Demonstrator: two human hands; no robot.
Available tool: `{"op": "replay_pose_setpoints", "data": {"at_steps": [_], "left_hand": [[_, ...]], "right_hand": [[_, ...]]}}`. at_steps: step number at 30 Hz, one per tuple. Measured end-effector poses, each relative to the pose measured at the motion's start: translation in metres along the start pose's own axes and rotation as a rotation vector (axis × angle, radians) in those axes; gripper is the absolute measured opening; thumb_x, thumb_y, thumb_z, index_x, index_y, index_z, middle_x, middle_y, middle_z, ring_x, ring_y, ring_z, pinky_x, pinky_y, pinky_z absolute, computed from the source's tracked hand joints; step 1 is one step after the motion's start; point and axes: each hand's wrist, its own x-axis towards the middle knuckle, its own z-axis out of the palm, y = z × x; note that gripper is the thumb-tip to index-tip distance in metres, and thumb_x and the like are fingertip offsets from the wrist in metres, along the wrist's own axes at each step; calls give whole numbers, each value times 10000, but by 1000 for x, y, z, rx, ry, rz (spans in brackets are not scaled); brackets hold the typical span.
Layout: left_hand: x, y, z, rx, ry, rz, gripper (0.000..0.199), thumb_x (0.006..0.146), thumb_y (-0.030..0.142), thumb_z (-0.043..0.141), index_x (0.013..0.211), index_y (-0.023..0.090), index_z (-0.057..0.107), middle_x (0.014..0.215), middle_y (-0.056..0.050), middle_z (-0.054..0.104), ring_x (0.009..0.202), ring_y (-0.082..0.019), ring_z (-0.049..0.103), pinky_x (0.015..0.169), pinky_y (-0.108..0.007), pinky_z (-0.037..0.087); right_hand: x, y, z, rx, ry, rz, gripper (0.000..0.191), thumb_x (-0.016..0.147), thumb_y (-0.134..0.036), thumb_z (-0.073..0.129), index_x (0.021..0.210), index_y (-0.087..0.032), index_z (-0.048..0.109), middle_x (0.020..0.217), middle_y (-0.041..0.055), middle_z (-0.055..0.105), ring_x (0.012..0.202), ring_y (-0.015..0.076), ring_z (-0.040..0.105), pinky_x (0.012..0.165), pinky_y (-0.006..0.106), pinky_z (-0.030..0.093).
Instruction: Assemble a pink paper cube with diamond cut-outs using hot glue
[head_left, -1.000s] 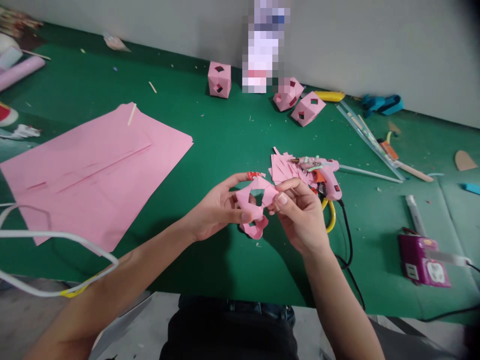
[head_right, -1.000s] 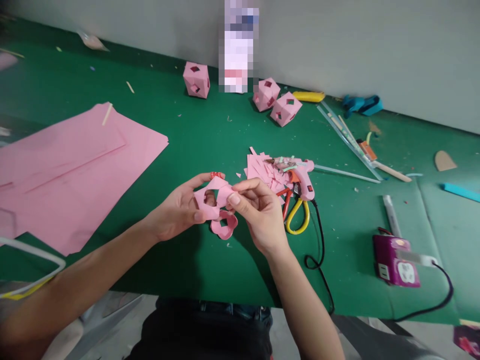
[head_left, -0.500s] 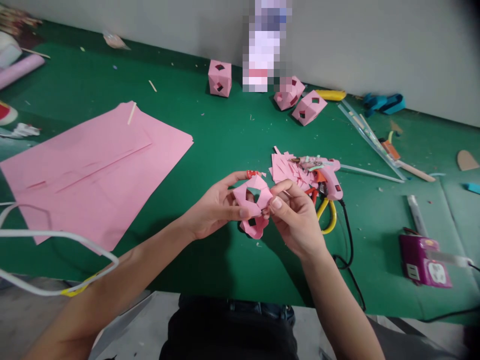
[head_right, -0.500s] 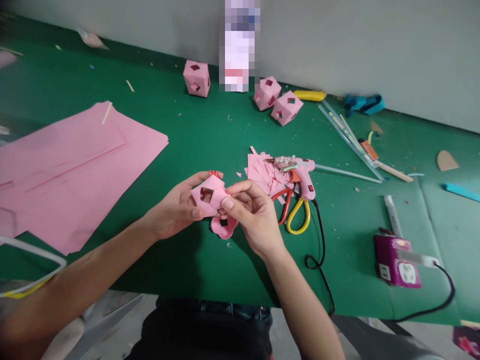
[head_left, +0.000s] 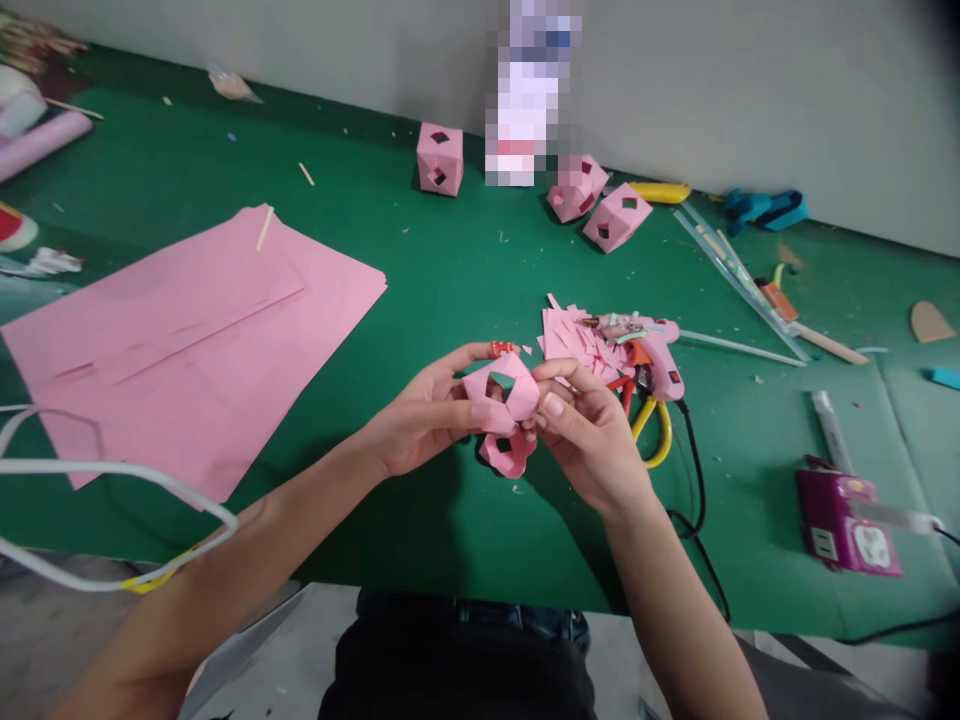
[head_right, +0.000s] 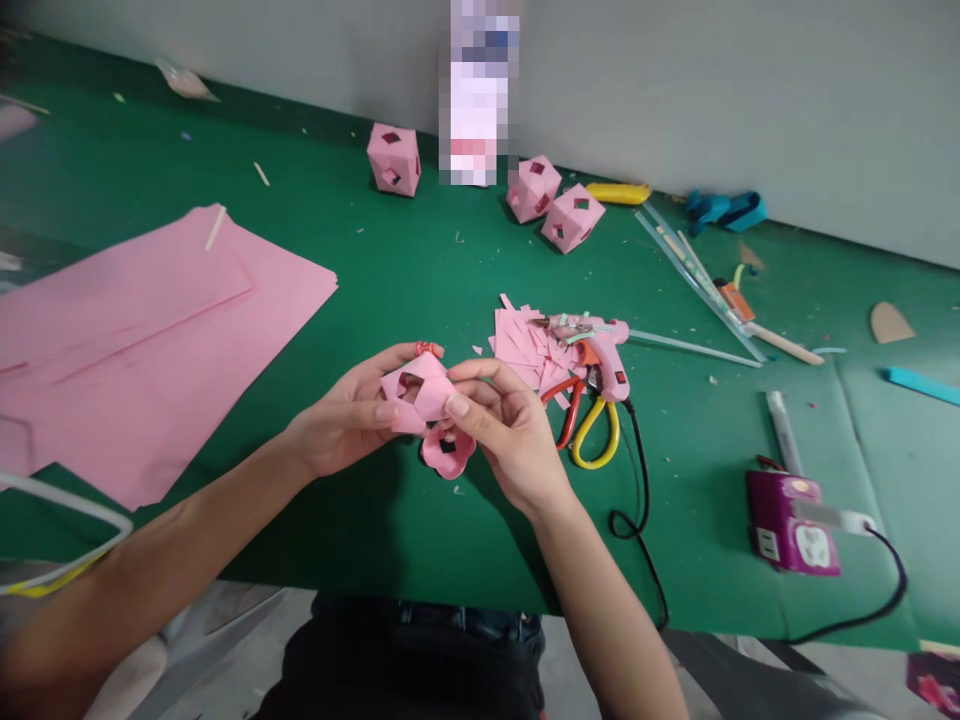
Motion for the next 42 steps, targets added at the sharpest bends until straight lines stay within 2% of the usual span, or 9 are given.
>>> {"op": "replay_pose_setpoints", "data": {"at_steps": [3, 8, 11, 16, 20, 23, 33, 38, 42], "left_hand": [[0, 0, -1, 11, 1, 0, 631, 724, 246, 911, 1280, 227, 613, 1021, -45, 748, 868, -170, 739, 744, -240, 591], [1, -5, 1, 101, 69, 45, 512, 814, 470, 837, 1209, 202, 652, 1029, -54, 711, 841, -156, 697, 709, -237, 570], [3, -9, 2, 181, 106, 141, 498, 866, 537, 768, 1221, 211, 644, 1102, -71, 683, 945, -175, 684, 798, -265, 569], [1, -13, -1, 617, 108, 482, 814, 706, 329, 934, 1413, 326, 531, 1522, -82, 507, 1337, -269, 553, 1056, -369, 516], [-3, -16, 0, 901, 170, 679, 725, 746, 244, 899, 1398, 283, 585, 1517, -119, 564, 1383, -318, 549, 1111, -444, 502], [-4, -17, 1, 875, 205, 685, 687, 792, 261, 873, 1414, 259, 581, 1461, -125, 638, 1382, -310, 582, 1134, -442, 502], [-5, -20, -2, 797, 193, 674, 785, 785, 242, 887, 1464, 252, 494, 1488, -133, 636, 1430, -289, 558, 1167, -422, 496], [-5, -20, -1, 782, 187, 682, 763, 771, 207, 892, 1432, 266, 515, 1481, -119, 644, 1419, -283, 570, 1156, -415, 502], [-2, -17, 0, 738, 184, 678, 801, 757, 208, 896, 1442, 263, 485, 1483, -140, 634, 1402, -298, 583, 1138, -434, 506]], "right_hand": [[0, 0, -1, 6, -10, 24, 242, 817, -327, 867, 1012, -247, 749, 749, -44, 686, 625, 72, 644, 610, 161, 578], [-1, 3, 1, -65, -30, -17, 212, 830, -274, 856, 1015, -249, 756, 844, -24, 712, 719, 67, 650, 678, 149, 566], [1, 4, 1, -70, 6, -17, 216, 808, -279, 868, 985, -255, 746, 827, -30, 706, 706, 78, 649, 691, 177, 579], [3, 3, -3, -58, 79, -18, 246, 796, -318, 872, 993, -264, 736, 836, -34, 717, 699, 88, 659, 701, 196, 590], [4, 4, -5, -36, 61, -5, 234, 809, -316, 864, 1005, -265, 748, 848, -32, 726, 688, 76, 662, 688, 181, 580], [4, 5, -5, -39, 60, -14, 226, 817, -308, 858, 1016, -270, 757, 859, -29, 729, 691, 75, 659, 692, 182, 578], [4, 2, -4, -119, 79, -26, 314, 762, -391, 889, 1003, -267, 731, 757, -41, 658, 640, 100, 592, 652, 232, 567], [4, 2, -4, -113, 69, -14, 280, 762, -369, 892, 978, -286, 736, 904, -31, 670, 679, 87, 602, 694, 226, 579], [4, 3, -8, -207, 44, -86, 257, 851, -452, 805, 1044, -297, 736, 1059, 12, 693, 884, 150, 660, 825, 294, 599]]}}
